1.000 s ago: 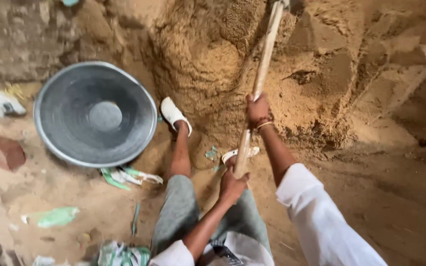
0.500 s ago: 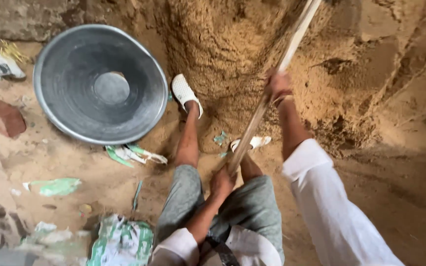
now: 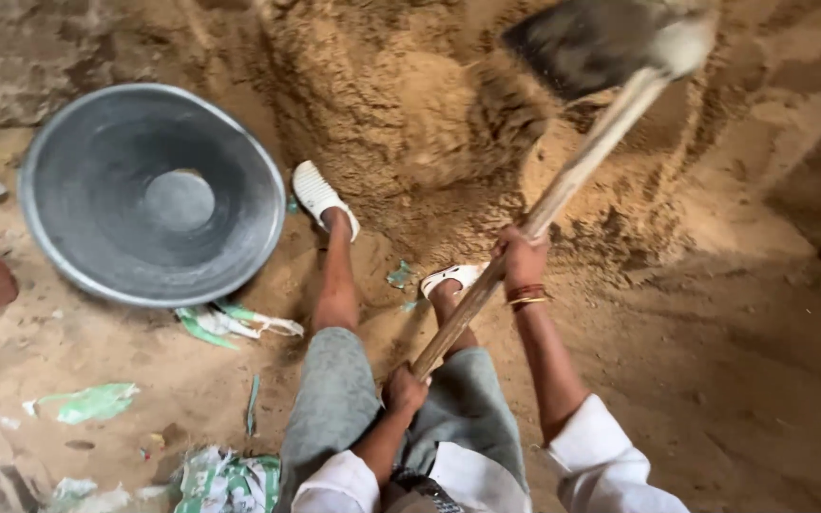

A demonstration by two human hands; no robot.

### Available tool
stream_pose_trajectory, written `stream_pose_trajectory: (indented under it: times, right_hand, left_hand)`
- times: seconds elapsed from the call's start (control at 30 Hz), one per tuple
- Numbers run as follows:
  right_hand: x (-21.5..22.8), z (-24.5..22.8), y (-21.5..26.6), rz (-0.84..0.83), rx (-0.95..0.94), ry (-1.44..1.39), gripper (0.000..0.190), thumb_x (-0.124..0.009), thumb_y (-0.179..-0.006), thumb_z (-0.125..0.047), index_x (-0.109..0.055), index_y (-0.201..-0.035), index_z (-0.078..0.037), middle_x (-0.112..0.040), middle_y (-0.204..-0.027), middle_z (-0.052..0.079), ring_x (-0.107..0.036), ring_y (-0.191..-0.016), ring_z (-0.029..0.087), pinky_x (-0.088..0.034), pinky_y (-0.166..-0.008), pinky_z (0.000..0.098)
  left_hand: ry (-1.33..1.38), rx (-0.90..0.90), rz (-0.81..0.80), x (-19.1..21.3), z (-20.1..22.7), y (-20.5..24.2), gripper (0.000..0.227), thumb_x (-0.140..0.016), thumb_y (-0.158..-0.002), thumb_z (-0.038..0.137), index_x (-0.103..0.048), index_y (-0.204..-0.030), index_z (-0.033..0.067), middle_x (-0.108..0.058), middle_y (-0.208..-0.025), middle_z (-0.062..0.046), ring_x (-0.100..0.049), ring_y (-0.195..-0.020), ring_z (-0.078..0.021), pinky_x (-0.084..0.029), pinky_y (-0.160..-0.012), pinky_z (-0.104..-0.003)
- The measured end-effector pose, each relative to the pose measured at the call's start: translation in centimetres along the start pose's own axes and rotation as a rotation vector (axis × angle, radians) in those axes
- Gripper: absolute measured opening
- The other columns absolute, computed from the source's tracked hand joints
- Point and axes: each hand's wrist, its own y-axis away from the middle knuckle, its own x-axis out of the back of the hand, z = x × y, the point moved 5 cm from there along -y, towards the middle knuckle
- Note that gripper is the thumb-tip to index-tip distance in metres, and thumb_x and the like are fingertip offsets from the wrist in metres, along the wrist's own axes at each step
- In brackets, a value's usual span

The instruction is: The person digs sand from the face of an earthen pit using a long-handled hoe, repeatedly striking and prying the sand wall so loose sand falls, then scoops the collected sand into a wide metal basin on the ground. They reposition the basin and continue loosening the sand wall throughout the clip.

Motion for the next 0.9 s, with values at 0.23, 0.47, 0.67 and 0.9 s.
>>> stream_pose_trajectory:
  times: [0.23, 0.47, 0.67, 0.9]
  right_hand:
    - [4.3, -23.3, -1.5, 0.009, 0.359, 0.043, 0.025, -0.069, -0.105, -0.021, -0.057, -0.093, -0.003, -0.061, -0.068, 0.006, -0.058, -0.052, 0.015, -0.049, -0.043, 0.0273]
    - [1.9, -19.6, -11.0, 0.114, 0.23, 0.053, 0.028, -0.067, -0.094, -0.017, -0.046, -0.111, -0.01, -0.06, -0.073, -0.001, -0.056, -0.052, 0.011, -0.051, -0.043, 0.0237]
    - [0.3, -2.8, -7.6, 0.032, -0.186, 0.499, 0.02, -0.061, -0.101, -0.021, -0.058, -0.098, -0.002, -0.064, -0.072, 0.007, -0.059, -0.054, 0.016, -0.05, -0.044, 0.0323]
    - [0.8, 7.2, -14.1, 0.252, 0.219, 0.755, 0.038, -0.08, -0.087, -0.022, -0.06, -0.102, 0.006, -0.069, -0.088, 0.027, -0.066, -0.076, 0.04, -0.055, -0.069, 0.0497]
  left_hand:
    - [0.092, -0.814, 0.34, 11.7, 21.3, 6.3, 0.05, -0.077, -0.08, 0.048, -0.064, -0.114, 0.0138, -0.069, -0.096, -0.023, -0.069, -0.091, -0.0426, -0.055, -0.08, -0.048]
    - [0.228, -0.429, -0.289, 14.8, 31.3, 6.2, 0.062, -0.065, -0.09, 0.038, -0.05, -0.144, 0.0138, -0.069, -0.082, -0.01, -0.063, -0.064, -0.0359, -0.057, -0.064, -0.058]
    - [0.183, -0.446, -0.043, 11.3, 19.6, 6.8, 0.053, -0.068, -0.081, 0.015, -0.06, -0.134, 0.0106, -0.072, -0.1, -0.025, -0.068, -0.099, -0.0437, -0.054, -0.083, -0.052]
    - [0.075, -0.301, 0.052, 11.7, 13.8, 4.5, 0.047, -0.075, -0.078, 0.02, -0.062, -0.122, 0.0073, -0.072, -0.103, -0.024, -0.068, -0.099, -0.0445, -0.055, -0.085, -0.052]
